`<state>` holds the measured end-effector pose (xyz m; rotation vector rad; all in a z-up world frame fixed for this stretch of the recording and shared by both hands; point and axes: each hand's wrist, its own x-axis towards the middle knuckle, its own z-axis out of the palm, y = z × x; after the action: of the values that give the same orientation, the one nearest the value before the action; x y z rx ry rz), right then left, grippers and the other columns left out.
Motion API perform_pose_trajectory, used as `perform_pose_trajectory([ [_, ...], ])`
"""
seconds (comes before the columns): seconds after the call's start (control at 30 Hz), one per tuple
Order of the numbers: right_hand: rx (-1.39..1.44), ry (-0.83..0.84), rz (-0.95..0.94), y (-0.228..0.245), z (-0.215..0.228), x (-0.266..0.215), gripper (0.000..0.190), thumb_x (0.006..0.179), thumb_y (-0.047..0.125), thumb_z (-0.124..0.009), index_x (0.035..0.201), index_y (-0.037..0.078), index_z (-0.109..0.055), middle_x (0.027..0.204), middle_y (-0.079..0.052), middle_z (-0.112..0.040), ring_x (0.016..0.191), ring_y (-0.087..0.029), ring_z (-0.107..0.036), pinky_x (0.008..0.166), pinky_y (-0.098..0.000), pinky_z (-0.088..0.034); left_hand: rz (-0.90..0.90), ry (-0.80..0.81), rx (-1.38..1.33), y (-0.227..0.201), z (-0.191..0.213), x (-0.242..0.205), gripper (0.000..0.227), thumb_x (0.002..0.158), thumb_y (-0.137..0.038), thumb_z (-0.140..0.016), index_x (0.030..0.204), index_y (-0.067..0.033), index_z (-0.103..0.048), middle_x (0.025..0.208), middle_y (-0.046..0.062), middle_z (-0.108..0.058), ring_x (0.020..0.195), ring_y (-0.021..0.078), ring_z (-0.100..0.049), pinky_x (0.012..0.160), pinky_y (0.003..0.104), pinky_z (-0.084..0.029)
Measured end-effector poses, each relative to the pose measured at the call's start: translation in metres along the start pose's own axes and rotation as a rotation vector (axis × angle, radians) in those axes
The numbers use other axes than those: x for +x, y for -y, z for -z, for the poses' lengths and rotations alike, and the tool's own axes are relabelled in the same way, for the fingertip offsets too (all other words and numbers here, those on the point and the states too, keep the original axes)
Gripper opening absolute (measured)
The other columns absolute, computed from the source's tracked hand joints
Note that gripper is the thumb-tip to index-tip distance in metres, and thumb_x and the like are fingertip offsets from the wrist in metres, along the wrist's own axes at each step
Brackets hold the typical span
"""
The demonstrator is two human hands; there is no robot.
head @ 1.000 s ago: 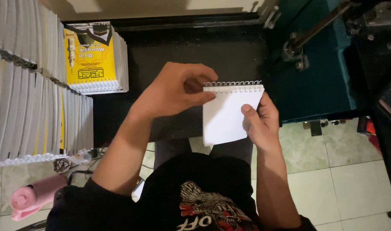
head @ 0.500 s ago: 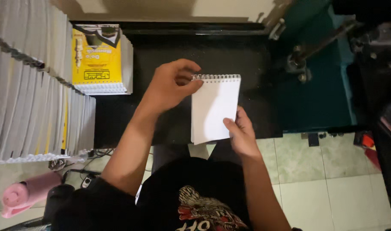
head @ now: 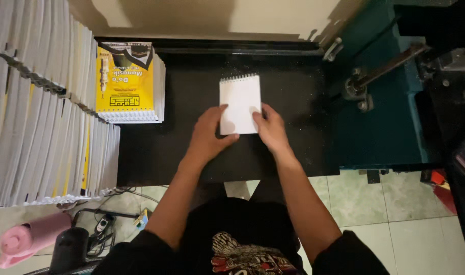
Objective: The person repeatedly picks up a stack of white paper sheets, places them into a yellow notebook cover, and uses a manual binding machine to secure the spiral binding. The person then flips the finished notebook and places it on a growing stack of completed notebooks.
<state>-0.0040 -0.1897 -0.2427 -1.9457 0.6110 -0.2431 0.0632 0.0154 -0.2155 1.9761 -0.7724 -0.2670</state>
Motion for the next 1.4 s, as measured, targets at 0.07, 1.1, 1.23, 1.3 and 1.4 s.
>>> perform_pose_trajectory([
  [0.07, -0.115, -0.018, 0.029, 0.022, 0.007, -0.006, 0.061, 0.095, 0.03, -0.07, 0.141, -0.005, -0.054, 0.128, -0.03, -0.065, 0.123, -0.044, -0.062, 0.099, -0.053, -0.053, 0.046, 0.063, 0.189, 0.006, -0.004, -0.001, 0.072, 0.087, -0.031, -0.08, 0.15, -0.01, -0.053, 0.143, 0.029, -0.055, 0.142, 0.0473, -0.045, 0.118, 0.057, -0.036],
  [1.1, -0.224, -0.156, 0.638, -0.023, 0.001, 0.059, 0.034, 0.082, 0.017, -0.086, 0.114, 0.01, -0.077, 0.121, -0.02, -0.072, 0.11, -0.043, -0.069, 0.093, -0.0503, -0.056, -0.079, -0.067, 0.34, 0.061, -0.009, 0.077, 0.045, 0.091, -0.031, -0.078, 0.133, -0.0175, -0.069, 0.127, 0.016, -0.069, 0.132, 0.0382, -0.056, 0.104, 0.06, -0.045],
  [1.23, -0.182, -0.186, 0.623, -0.019, 0.0, 0.058, 0.042, 0.077, 0.01, -0.09, 0.116, 0.008, -0.075, 0.12, -0.02, -0.071, 0.112, -0.041, -0.069, 0.096, -0.0512, -0.055, -0.056, -0.06, 0.331, 0.053, -0.005, 0.075, 0.045, 0.092, -0.031, -0.078, 0.134, -0.0168, -0.069, 0.129, 0.017, -0.068, 0.133, 0.0385, -0.055, 0.105, 0.06, -0.043],
  [1.3, -0.171, -0.112, 0.568, -0.009, 0.004, 0.054, 0.042, 0.082, 0.01, -0.087, 0.12, 0.002, -0.072, 0.121, -0.028, -0.068, 0.113, -0.05, -0.065, 0.097, -0.0596, -0.053, -0.039, -0.048, 0.308, 0.046, -0.002, 0.075, 0.044, 0.094, -0.029, -0.077, 0.135, -0.0146, -0.068, 0.131, 0.019, -0.067, 0.134, 0.0403, -0.054, 0.106, 0.062, -0.043],
  [1.4, -0.186, -0.107, 0.592, -0.005, 0.006, 0.053, 0.042, 0.084, 0.013, -0.086, 0.12, 0.0, -0.07, 0.119, -0.028, -0.068, 0.117, -0.05, -0.064, 0.098, -0.0589, -0.052, -0.041, -0.042, 0.326, 0.041, 0.0, 0.072, 0.046, 0.096, -0.03, -0.074, 0.137, -0.0114, -0.066, 0.137, 0.024, -0.062, 0.135, 0.0441, -0.053, 0.106, 0.063, -0.042],
])
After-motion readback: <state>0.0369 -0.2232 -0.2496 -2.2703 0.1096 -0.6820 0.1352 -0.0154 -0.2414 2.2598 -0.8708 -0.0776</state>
